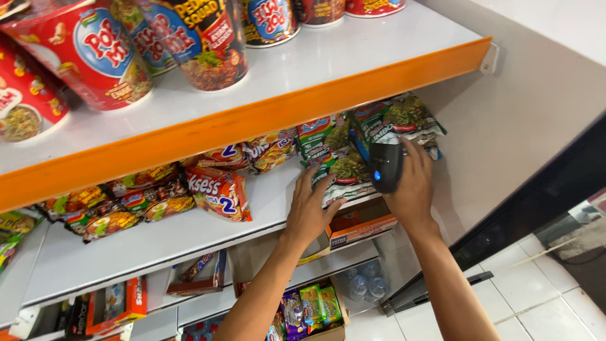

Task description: The person removes instant noodle packets from a box, scans their barcodes using a handheld barcode scanner, and arranges them onto store shelves by hand.

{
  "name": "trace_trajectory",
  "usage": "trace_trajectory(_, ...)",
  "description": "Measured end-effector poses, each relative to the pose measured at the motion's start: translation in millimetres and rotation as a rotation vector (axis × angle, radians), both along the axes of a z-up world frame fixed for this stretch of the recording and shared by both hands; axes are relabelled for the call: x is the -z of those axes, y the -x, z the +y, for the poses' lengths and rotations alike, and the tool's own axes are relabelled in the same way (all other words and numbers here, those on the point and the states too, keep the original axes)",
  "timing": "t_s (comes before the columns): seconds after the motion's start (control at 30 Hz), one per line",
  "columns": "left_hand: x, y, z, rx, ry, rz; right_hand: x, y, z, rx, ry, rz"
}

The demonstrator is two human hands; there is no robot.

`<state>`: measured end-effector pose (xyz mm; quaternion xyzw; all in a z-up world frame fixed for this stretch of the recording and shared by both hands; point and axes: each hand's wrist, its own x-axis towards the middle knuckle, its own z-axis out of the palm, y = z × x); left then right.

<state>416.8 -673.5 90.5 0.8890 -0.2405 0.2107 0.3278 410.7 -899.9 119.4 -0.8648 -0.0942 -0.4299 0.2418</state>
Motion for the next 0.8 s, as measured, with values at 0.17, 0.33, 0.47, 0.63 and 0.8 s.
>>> trace_trajectory(0.17, -8, 19, 15, 0.137, 0.155, -0.156, 11, 46, 27, -0.059, -0.083, -0.051)
trace_trajectory(0.33, 12, 93, 69, 0.197, 0.410, -0.057, 72, 101, 88, -0.287, -0.299, 0.207)
trace_trajectory(0.47, 38, 168, 149, 0.133, 0.601, 0.082, 128, 145, 180, -0.634, -0.574, 0.446)
trace_trajectory(0.63, 79, 266, 264, -0.255, 0.660, 0.190, 174, 191, 315, -0.909, -0.528, 0.837)
trace_trajectory(0.8, 99, 359, 371, -0.518, 0.644, 0.130, 191, 239, 446, -1.205, -0.507, 0.945)
